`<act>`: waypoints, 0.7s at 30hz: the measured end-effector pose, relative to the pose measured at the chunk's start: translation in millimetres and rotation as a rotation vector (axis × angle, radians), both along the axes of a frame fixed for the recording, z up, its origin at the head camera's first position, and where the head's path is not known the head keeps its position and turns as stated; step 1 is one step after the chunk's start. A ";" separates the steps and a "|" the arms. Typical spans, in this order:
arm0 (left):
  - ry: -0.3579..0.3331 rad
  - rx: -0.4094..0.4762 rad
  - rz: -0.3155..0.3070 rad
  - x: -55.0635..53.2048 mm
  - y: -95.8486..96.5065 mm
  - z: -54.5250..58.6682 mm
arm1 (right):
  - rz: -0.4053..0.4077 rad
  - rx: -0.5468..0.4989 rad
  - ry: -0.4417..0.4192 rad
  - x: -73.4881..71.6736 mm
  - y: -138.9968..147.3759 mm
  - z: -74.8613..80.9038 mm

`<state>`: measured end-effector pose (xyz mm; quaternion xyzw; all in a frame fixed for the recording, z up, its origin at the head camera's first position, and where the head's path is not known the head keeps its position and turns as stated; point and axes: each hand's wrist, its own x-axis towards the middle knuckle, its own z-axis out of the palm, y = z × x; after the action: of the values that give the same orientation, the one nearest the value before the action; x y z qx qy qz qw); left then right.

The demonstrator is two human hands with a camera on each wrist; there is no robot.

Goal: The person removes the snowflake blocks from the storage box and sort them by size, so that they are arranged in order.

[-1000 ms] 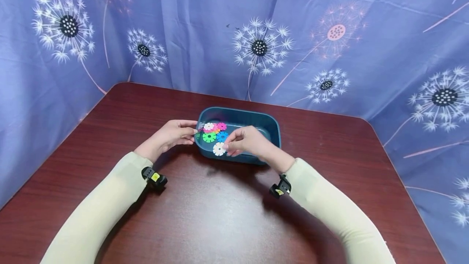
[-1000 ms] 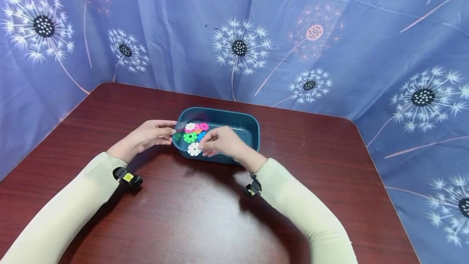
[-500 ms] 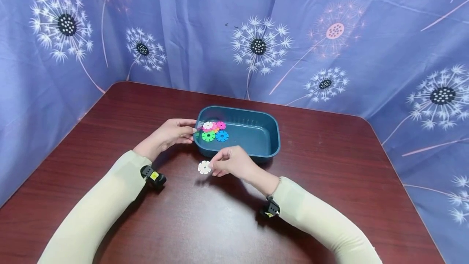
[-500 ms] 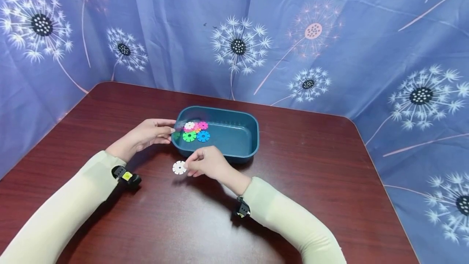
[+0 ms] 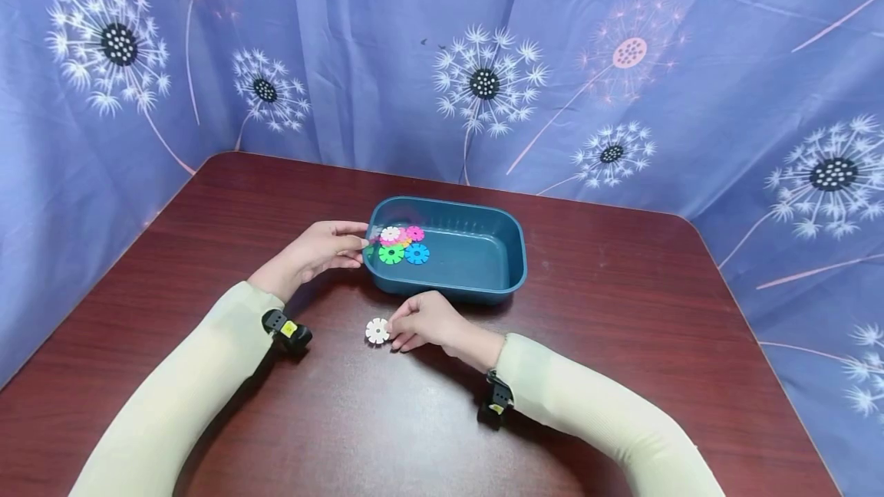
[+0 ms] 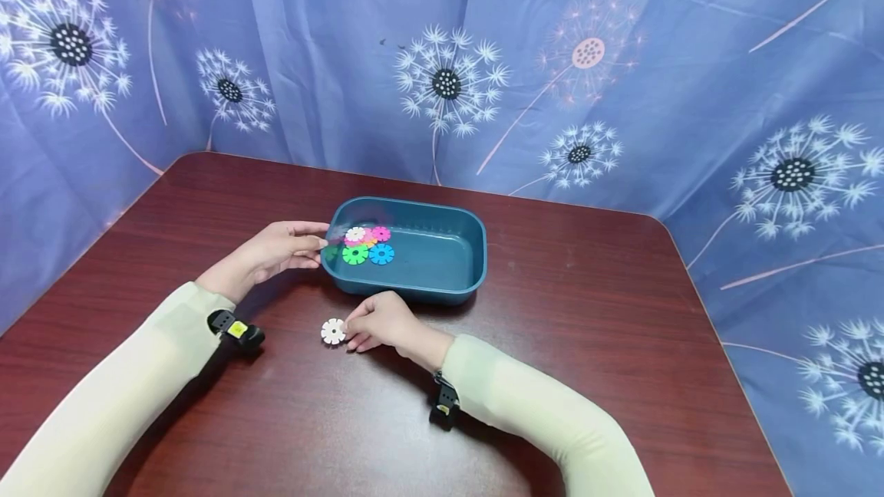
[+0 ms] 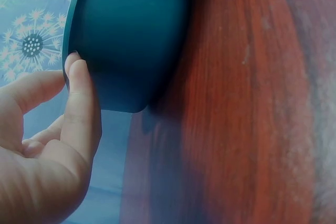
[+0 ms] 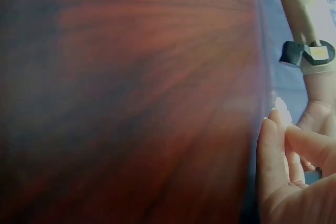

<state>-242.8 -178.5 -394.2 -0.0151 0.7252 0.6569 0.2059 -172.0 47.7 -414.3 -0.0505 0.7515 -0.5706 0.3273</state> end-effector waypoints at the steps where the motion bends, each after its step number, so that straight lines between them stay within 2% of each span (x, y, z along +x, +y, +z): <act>1: 0.002 -0.001 -0.001 -0.1 -0.3 0.1 | 0.001 0.003 -0.005 -0.3 -0.5 -0.9; 8: 0.006 -0.024 0.002 -0.9 -1.8 1.8 | 0.009 0.031 -0.016 -2.9 -3.6 -1.4; 21: 0.006 -0.004 -0.001 1.8 -0.4 2.2 | 0.066 0.092 -0.012 -7.3 -6.0 1.3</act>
<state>-241.0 -178.8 -391.9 -0.0131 0.7269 0.6555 0.2044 -179.3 41.7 -413.0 -0.0569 0.7729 -0.5245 0.3525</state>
